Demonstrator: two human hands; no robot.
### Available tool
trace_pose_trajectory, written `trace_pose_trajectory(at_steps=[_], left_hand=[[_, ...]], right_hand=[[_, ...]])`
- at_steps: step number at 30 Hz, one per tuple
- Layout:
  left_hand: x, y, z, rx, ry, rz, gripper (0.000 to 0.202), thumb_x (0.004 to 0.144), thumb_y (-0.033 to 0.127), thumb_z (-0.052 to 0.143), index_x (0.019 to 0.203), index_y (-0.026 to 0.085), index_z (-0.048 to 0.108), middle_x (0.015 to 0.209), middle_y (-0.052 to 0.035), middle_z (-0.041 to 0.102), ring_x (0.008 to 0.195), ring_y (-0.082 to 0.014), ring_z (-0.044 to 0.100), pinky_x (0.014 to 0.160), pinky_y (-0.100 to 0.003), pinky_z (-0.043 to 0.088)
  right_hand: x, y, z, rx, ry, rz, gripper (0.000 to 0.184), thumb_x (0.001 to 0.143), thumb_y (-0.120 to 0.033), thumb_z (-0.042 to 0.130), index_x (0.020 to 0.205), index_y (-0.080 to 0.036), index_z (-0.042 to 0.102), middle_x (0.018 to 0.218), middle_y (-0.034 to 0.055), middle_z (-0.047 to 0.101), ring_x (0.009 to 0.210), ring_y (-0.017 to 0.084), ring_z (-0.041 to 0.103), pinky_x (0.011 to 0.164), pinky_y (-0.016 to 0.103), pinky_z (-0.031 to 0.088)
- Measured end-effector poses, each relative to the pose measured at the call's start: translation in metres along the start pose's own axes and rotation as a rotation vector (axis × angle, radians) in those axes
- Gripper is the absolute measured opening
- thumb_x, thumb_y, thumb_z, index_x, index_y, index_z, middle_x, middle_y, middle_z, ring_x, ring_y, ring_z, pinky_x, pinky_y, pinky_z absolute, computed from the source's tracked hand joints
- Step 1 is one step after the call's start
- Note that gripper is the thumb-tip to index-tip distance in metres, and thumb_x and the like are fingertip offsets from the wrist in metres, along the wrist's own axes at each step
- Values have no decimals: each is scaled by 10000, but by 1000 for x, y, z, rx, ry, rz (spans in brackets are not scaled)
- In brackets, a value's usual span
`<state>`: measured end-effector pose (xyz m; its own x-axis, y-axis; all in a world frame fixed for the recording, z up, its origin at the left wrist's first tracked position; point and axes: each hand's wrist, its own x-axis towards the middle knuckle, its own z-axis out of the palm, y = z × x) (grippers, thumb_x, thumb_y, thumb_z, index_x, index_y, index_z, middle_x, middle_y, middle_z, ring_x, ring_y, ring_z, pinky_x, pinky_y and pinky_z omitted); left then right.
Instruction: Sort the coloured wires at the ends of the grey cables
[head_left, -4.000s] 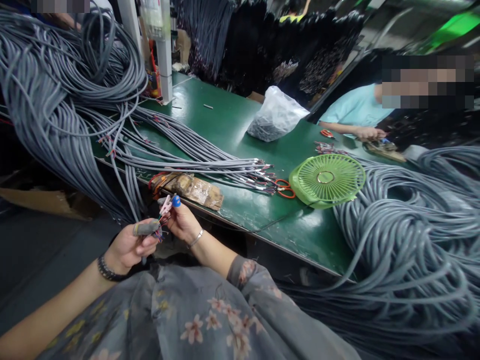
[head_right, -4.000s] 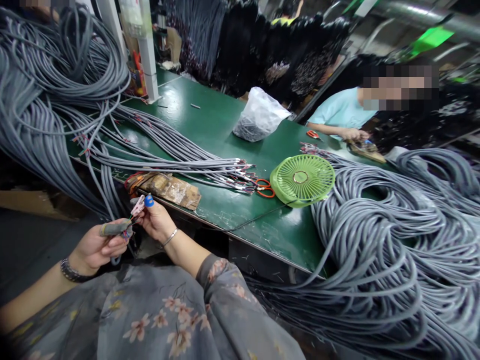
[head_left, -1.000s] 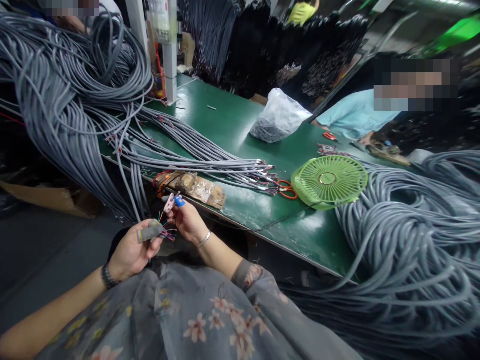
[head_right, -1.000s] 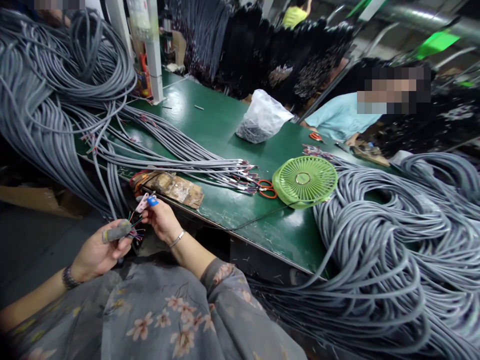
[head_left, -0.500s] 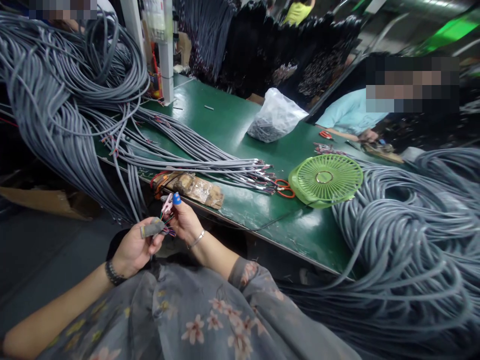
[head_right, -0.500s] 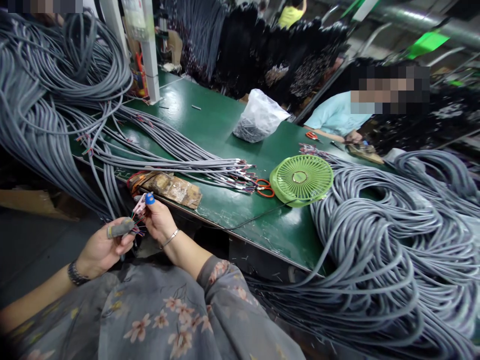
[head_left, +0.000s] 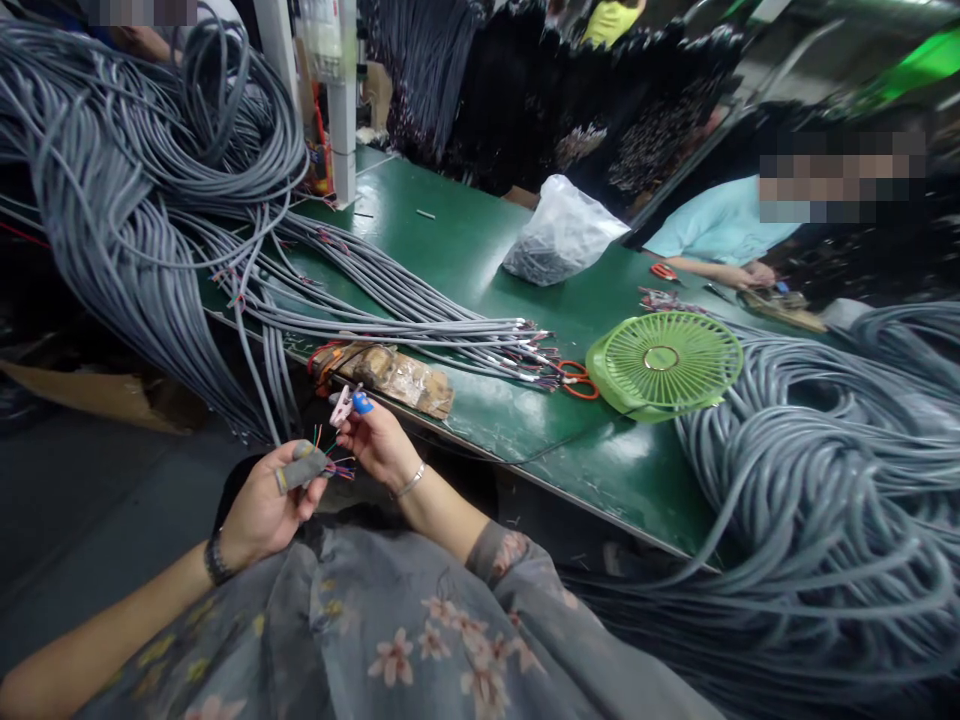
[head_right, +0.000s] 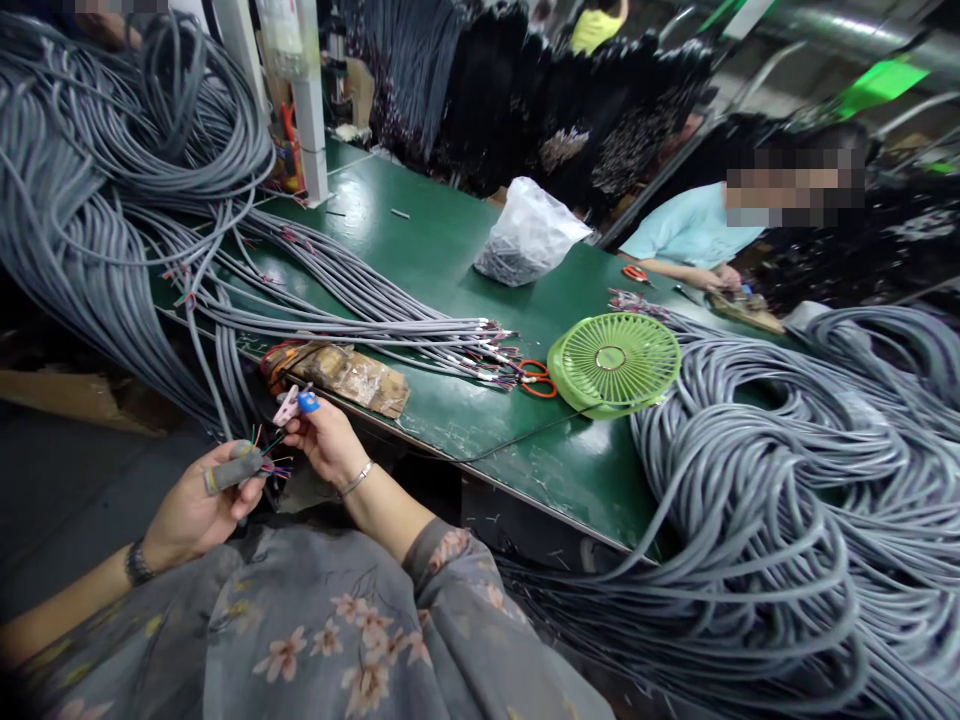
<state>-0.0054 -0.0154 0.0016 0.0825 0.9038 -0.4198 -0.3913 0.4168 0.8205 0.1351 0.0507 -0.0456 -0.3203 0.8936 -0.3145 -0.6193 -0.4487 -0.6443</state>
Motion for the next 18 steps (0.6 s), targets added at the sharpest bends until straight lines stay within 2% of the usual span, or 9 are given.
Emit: trace_pose_trajectory(at_steps=[4,9,14,18], left_hand=[[-2,-2,8,4,74,48,427,416,411,969,556,190,631,414,30,599,331,-60,446,356,-159,315],[-1,-1,16,-1,128,63,427,398,398,945,561,205,600,415,37,603,338,-69,444,352,-168,310],[4,-1,14,-9,177,57,357,405,336,887,584,207,607,425,33,613,354,-76,468,361,-169,308],[7,-5,12,11,155,59,335,439,340,862,578,208,587,429,32,607,352,-71,455,359,-170,298]], right_hand=[[0,4,-3,-8,27,-30,355,798,-475,885,806,-177,691,660,-28,617,580,90,524,530,191,485],[4,4,-4,13,18,23,385,845,-535,837,831,-172,707,689,-11,631,596,100,513,539,205,483],[9,4,-6,23,-3,28,356,887,-524,809,827,-193,692,705,-19,631,627,110,522,613,231,517],[10,7,-5,25,25,-7,351,890,-506,814,794,-195,682,683,-23,623,620,108,520,622,231,508]])
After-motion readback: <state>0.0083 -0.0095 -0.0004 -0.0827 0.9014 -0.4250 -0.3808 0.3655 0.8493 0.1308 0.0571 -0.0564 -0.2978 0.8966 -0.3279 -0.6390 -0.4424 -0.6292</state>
